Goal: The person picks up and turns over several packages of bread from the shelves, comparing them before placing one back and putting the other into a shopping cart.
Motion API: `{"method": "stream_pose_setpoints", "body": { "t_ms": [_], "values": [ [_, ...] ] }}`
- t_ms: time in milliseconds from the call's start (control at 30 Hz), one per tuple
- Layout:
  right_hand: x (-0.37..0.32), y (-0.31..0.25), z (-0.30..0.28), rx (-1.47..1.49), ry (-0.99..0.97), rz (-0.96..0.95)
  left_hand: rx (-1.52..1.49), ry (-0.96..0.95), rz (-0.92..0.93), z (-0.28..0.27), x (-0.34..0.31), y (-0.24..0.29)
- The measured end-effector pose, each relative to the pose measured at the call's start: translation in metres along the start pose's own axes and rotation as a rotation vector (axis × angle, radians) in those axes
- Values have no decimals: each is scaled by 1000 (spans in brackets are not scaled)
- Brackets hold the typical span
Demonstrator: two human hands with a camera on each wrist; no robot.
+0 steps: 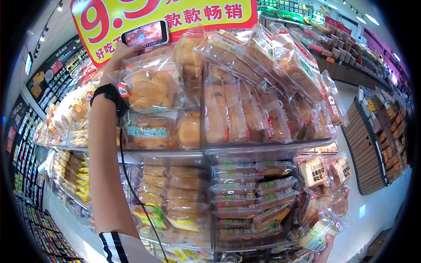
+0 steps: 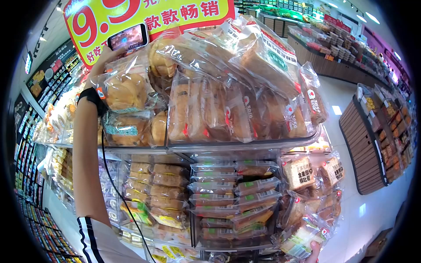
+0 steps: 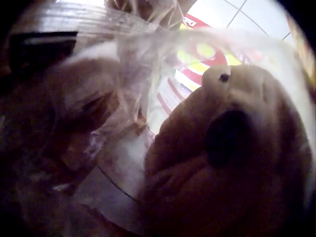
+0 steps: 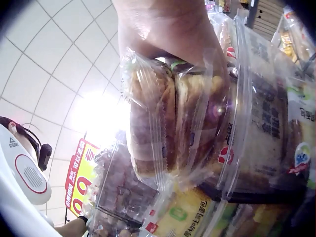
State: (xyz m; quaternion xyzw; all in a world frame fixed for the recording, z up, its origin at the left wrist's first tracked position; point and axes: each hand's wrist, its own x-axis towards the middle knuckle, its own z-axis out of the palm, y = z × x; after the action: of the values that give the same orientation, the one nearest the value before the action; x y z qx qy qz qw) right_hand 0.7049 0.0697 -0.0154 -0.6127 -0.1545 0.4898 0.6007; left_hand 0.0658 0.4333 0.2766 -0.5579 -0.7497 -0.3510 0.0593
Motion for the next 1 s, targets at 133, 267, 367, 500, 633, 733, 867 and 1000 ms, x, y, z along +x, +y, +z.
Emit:
{"method": "stream_pose_setpoints", "body": {
  "t_ms": [133,267,367,500,633,733,867,1000],
  "values": [
    [-2,-2,3,-47,41,9,-126,-16,24,3,2,-1],
    [6,4,-5,-13,61,16,-298,-54,66,4,1,-3],
    [7,8,-8,30,18,9,-221,-28,48,5,1,-10],
    [9,10,-12,50,-8,6,-88,37,16,2,7,-16],
    [10,12,-14,66,-23,9,-77,-1,-41,1,13,-20],
    [12,12,-15,73,-33,10,-30,26,-46,5,30,-35],
    [13,13,-17,91,-46,17,-21,96,-9,10,39,-49],
    [20,19,-25,68,-57,-14,-85,40,54,16,60,-70]
  ]
}}
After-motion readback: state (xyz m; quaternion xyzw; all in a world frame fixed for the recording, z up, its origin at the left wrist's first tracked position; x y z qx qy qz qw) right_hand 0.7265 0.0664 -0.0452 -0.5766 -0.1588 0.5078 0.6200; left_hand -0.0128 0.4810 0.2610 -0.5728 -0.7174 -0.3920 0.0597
